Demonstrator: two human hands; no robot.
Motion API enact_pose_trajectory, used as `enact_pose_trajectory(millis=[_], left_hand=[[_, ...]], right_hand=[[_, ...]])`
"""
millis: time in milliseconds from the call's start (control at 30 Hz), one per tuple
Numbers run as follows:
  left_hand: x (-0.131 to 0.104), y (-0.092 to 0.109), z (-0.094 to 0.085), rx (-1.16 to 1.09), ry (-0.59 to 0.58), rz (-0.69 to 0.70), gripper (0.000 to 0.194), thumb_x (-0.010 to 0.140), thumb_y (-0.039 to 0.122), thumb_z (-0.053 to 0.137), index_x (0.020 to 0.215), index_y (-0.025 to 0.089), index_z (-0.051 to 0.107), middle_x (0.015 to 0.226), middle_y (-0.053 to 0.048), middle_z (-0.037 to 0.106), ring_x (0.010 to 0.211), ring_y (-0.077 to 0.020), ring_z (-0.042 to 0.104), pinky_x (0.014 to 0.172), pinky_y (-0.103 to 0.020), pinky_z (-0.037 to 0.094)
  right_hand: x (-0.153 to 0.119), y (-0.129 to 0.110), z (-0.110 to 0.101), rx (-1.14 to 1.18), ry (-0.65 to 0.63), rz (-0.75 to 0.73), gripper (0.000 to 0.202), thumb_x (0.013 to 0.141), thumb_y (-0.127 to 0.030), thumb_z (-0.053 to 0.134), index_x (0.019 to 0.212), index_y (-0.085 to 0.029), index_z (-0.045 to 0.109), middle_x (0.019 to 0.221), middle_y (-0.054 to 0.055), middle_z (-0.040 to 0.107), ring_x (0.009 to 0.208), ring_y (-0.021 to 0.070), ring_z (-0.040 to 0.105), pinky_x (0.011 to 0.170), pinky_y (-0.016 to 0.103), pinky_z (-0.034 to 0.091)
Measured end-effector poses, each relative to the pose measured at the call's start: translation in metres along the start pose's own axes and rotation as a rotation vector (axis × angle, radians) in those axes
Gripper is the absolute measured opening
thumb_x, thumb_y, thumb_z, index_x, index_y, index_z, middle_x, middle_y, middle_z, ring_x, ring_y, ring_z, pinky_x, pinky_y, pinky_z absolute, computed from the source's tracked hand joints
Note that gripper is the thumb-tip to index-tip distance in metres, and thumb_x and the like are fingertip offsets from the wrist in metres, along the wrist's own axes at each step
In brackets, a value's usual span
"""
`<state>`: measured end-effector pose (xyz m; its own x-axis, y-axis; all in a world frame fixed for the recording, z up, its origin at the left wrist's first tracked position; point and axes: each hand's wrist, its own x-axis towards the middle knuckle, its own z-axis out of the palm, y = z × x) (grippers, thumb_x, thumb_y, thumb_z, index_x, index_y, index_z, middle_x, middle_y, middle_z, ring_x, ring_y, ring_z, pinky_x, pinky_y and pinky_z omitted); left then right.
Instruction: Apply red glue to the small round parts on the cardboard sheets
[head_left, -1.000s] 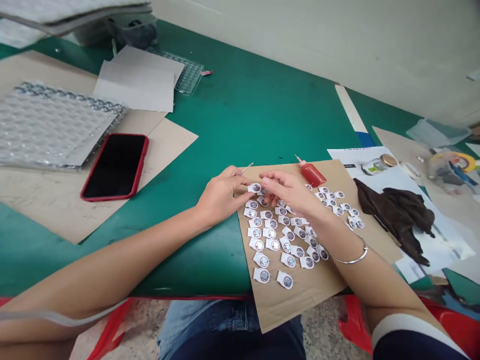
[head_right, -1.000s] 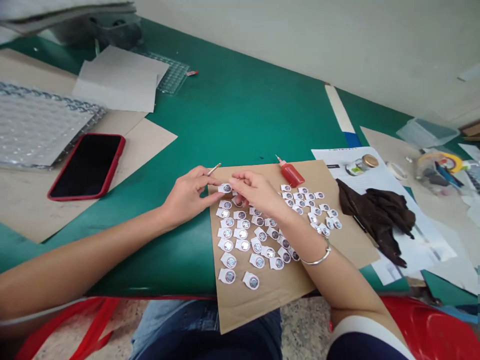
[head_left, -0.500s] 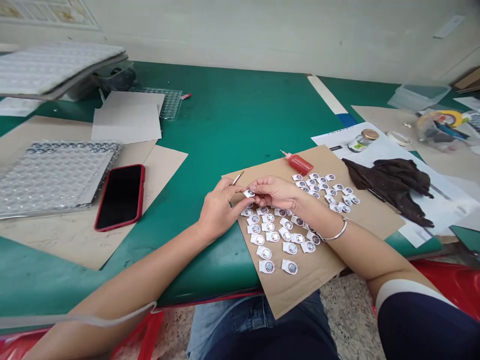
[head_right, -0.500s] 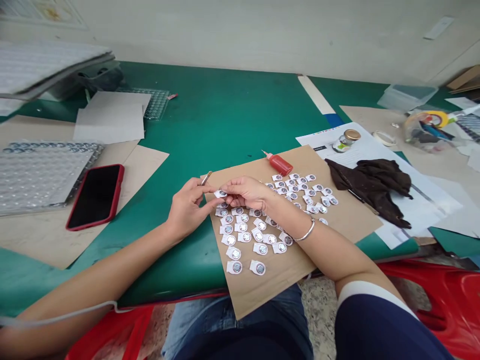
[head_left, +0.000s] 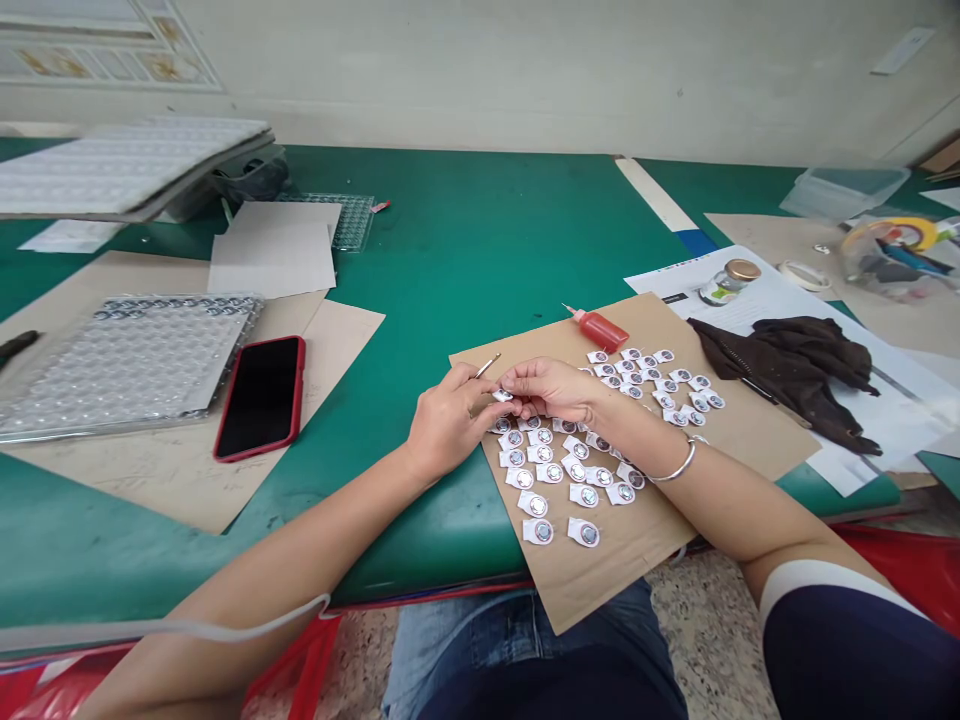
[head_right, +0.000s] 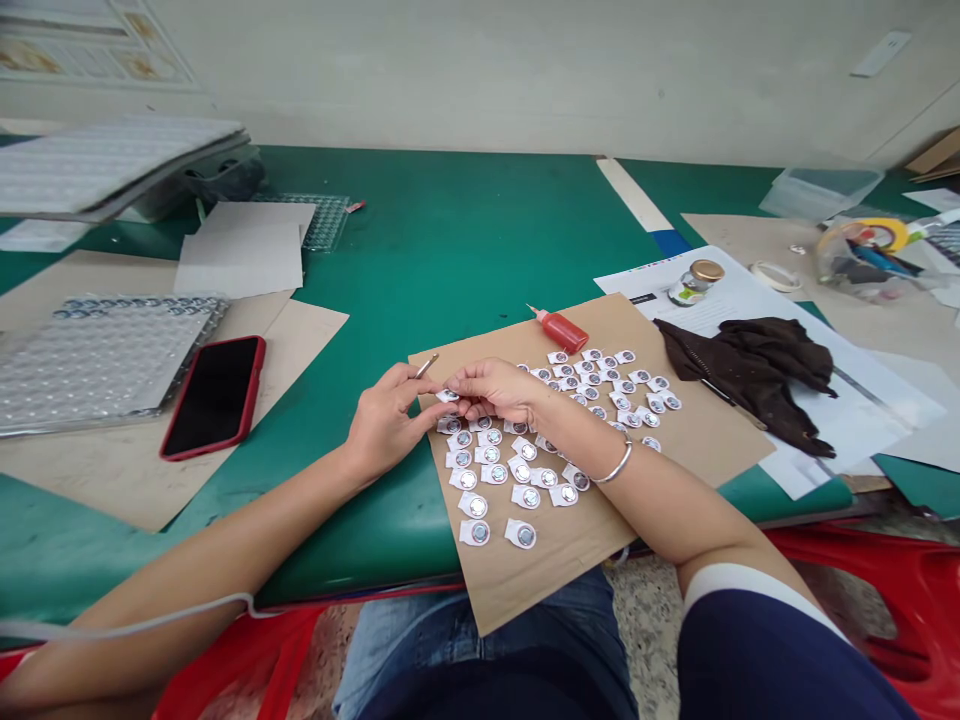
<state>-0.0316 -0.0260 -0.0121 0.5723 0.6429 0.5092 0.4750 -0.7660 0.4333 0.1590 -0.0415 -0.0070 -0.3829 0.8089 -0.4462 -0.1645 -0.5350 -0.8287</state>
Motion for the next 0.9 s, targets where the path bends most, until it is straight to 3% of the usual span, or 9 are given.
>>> enact_pose_trajectory(millis=[900], left_hand=[[-0.0005, 0.0009, 0.0002, -0.006, -0.033, -0.005, 0.029, 0.082, 0.045, 0.057, 0.093, 0.020, 0.064, 0.094, -0.005, 0.061, 0.081, -0.0145, 0.060, 0.066, -0.025, 0.048]], right_hand=[[-0.0023, -0.0007, 0.0029, -0.061, 0.024, -0.020, 0.026, 0.074, -0.036, 0.067, 0.075, -0.012, 0.059, 0.054, -0.001, 0.058, 0.045, 0.0038, 0.052, 0.044, 0.014, 0.044]])
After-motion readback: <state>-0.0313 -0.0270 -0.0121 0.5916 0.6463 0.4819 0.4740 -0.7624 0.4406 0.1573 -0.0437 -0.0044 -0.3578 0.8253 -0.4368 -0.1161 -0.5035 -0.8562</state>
